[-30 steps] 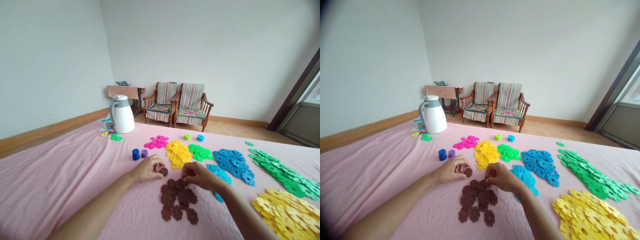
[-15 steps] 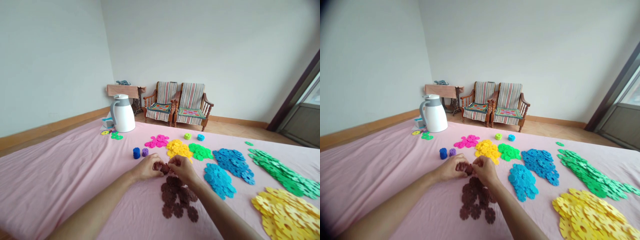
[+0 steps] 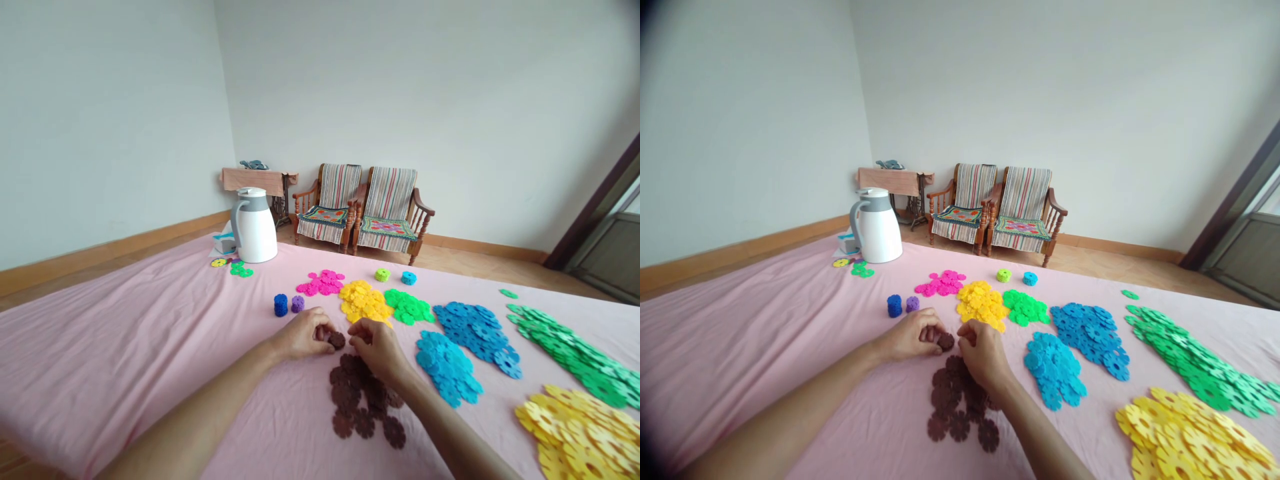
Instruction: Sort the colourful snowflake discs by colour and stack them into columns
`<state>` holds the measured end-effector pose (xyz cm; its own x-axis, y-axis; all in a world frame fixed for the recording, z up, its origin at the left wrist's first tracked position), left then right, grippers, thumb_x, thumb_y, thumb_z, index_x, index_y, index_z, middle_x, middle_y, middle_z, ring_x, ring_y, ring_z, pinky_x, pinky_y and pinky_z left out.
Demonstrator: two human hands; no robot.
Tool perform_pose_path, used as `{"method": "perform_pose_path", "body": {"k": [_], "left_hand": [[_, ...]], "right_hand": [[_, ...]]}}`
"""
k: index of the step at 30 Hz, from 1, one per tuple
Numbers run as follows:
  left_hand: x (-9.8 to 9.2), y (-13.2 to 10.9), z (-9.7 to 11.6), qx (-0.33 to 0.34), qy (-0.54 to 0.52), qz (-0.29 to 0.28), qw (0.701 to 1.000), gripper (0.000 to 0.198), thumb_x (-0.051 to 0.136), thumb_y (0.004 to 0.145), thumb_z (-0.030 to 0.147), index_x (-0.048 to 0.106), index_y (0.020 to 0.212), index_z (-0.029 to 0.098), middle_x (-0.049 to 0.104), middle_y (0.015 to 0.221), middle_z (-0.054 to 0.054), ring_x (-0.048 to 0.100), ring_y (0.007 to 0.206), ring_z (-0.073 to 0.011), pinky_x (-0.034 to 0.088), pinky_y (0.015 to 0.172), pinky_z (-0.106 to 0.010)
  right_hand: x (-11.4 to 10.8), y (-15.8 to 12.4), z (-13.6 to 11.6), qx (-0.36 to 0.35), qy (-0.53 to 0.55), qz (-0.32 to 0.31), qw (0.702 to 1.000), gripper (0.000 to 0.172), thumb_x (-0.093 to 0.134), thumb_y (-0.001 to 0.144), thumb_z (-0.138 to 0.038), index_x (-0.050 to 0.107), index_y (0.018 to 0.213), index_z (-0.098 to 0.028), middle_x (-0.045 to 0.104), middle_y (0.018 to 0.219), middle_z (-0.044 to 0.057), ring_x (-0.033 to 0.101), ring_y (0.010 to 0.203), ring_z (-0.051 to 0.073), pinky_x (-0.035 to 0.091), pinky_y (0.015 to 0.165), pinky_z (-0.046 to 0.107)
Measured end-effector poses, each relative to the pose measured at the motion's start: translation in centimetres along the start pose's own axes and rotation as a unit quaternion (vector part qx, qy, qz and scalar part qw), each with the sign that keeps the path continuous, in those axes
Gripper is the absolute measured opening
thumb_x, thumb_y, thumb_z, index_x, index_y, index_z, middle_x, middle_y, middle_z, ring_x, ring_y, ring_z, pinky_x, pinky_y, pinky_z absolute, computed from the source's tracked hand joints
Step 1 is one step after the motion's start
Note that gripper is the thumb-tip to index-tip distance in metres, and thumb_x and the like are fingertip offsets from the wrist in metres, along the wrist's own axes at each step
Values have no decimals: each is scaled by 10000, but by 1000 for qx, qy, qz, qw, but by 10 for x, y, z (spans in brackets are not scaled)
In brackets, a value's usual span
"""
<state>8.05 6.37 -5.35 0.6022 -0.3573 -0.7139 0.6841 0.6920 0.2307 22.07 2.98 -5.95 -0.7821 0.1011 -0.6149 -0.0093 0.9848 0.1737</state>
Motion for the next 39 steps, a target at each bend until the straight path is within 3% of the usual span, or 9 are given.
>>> {"method": "perform_pose_path", "body": {"k": [12,17,20,22,24,30,36,39], "left_hand": [[1,0,-1,-4,0,-10,1000,237,739,661,268,685,870,170,522,788,-11,498,600,-91,399,533,-194],[0,0,-1,-10,-3,-9,1000,274,744,653,287,669,891,174,533,783,-7,498,596,-94,400,539,-198],[0,0,-1,-6,6,-2,1000,341,762,624,287,653,929,179,538,785,-5,493,605,-101,400,554,-206],[0,1,0,-1,15,3,1000,367,766,619,301,650,946,183,539,792,-8,489,610,-104,400,562,-211],[0,1,1,4,18,4,1000,370,762,626,317,650,953,185,538,793,-10,485,607,-105,400,564,-214],[-1,0,7,15,11,-10,1000,256,738,665,286,677,896,194,526,767,-5,480,608,-99,392,551,-196],[-1,0,9,13,-2,-11,1000,200,710,686,250,687,878,195,532,775,-9,488,616,-100,387,530,-181],[0,0,8,14,-3,-15,1000,202,710,675,221,689,875,196,534,774,-10,491,624,-104,391,536,-186]], "right_hand": [[14,-9,-6,-34,42,-7,998,171,490,692,-128,609,804,-179,636,683,10,578,607,132,430,564,230],[0,-6,-7,-25,13,-7,1000,159,491,711,-134,616,802,-173,620,652,3,557,593,124,406,546,223],[-9,-8,-9,-20,-25,-78,996,124,536,674,-126,621,750,-174,597,607,-12,532,563,113,375,511,212],[-12,-13,-13,-44,-42,-140,988,152,575,648,-130,639,774,-186,620,673,-7,549,630,120,396,560,216],[-15,-19,-16,-68,-69,-163,982,218,610,622,-135,652,825,-202,634,782,6,560,727,141,417,639,239],[-15,-26,-18,-82,-134,-165,974,279,603,613,-123,649,874,-211,612,865,31,540,814,175,407,723,285],[-13,-26,-26,-114,-183,-146,966,208,541,631,-100,634,790,-197,607,799,31,533,759,160,372,672,263],[-11,-22,-30,-116,-156,-114,974,159,548,668,-136,617,799,-192,612,781,27,537,732,151,374,658,254]]}}
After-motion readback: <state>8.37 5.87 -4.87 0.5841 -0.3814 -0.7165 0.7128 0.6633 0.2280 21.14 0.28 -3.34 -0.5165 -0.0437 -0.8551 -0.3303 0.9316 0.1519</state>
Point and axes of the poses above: each hand's wrist, its own y-axis towards the middle knuckle, its own x-axis out of the palm, z = x × y, the point moved 7 cm from there along y, towards the middle knuckle
